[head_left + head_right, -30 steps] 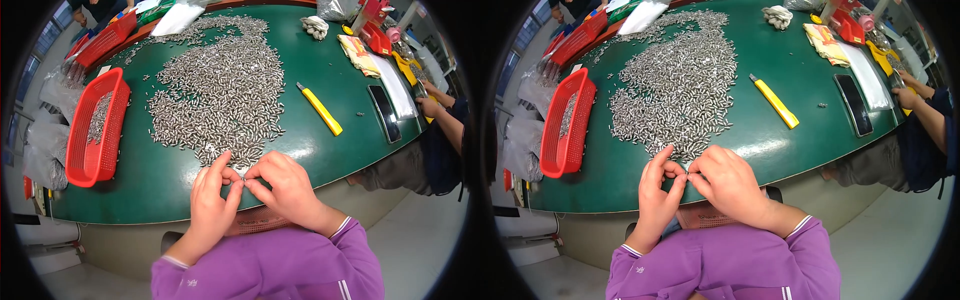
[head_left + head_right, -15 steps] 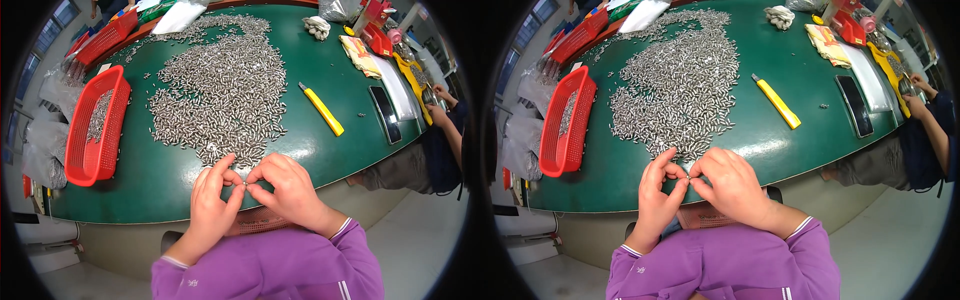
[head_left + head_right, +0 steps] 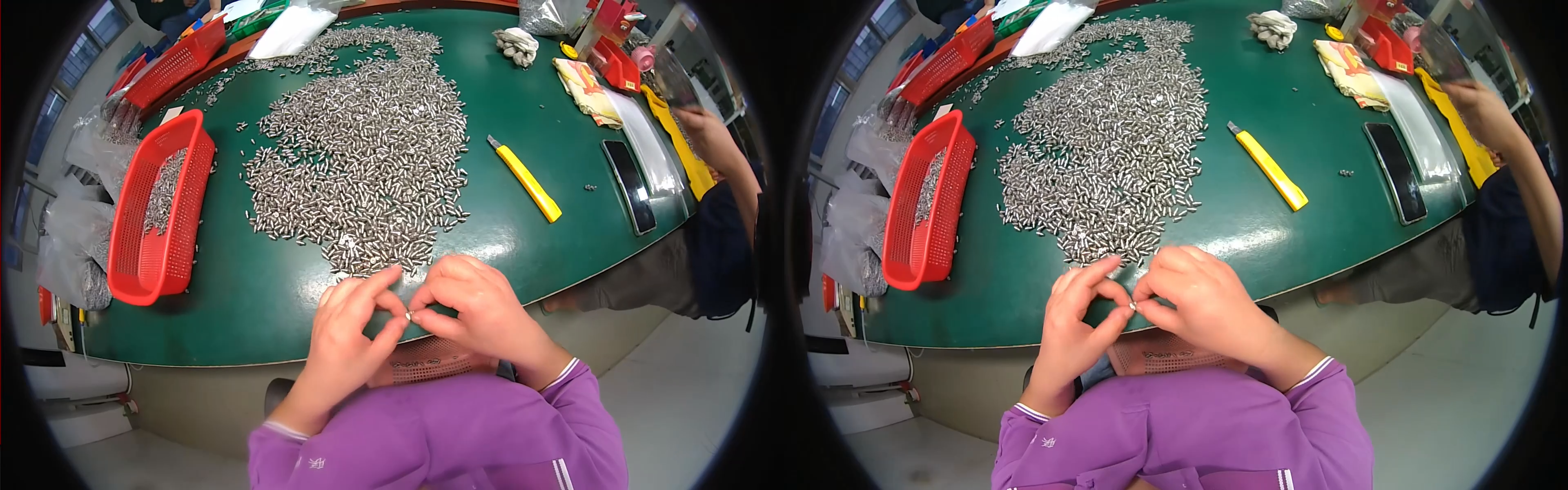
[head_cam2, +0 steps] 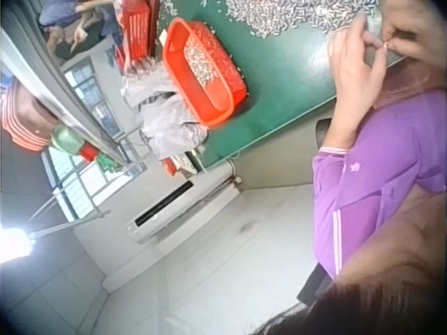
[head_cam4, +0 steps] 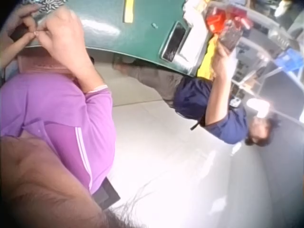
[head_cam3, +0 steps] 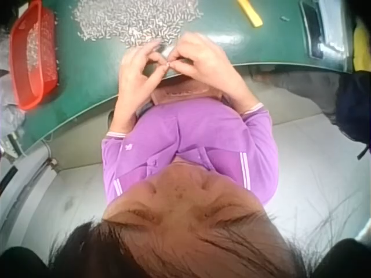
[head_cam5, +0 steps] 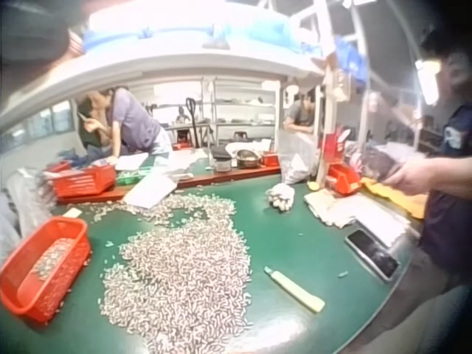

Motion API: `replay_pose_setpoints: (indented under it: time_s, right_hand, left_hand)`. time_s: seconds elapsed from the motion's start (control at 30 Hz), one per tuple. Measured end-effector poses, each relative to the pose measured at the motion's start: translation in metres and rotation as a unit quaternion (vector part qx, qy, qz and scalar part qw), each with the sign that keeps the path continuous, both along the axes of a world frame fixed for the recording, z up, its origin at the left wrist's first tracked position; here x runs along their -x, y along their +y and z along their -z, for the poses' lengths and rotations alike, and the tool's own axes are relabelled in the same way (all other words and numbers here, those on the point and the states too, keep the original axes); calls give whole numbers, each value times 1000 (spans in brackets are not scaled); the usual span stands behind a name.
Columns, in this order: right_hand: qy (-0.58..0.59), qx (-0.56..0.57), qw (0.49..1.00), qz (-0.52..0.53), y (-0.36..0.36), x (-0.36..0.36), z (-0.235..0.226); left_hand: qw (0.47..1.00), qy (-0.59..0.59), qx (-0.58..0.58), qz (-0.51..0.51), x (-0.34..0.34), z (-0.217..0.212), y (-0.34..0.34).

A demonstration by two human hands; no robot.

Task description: Inspecting and sorting small metal pins on a workbench in a manufacturing setting.

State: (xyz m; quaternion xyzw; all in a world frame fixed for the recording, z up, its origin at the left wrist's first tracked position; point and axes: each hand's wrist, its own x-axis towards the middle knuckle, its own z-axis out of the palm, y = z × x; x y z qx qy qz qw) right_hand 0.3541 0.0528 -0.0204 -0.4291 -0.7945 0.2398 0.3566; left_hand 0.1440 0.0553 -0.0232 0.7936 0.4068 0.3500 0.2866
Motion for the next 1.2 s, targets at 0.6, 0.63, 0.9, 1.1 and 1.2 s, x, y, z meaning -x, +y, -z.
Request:
replay_pose_setpoints:
  time_s: [0.6,0.63,0.9,1.1,1.2]
  right_hand:
    - [-5,-3,995,96,6,8,-5]
    - [-5,-17,996,85,6,9,-6]
    - [-5,-5,997,73,3,9,-3]
    - [1,5,998,70,3,8,-3]
    - [-5,4,997,73,3,10,-3]
  left_hand:
    - [997,-13,-30,-74,-12,8,0]
    - [998,-14,-25,-59,-10,8,0]
    - [998,-20,-12,-57,-9,4,-2]
    - [997,-20,-4,-68,-9,3,-3]
    - [998,-18,7,-62,-8,2,-3]
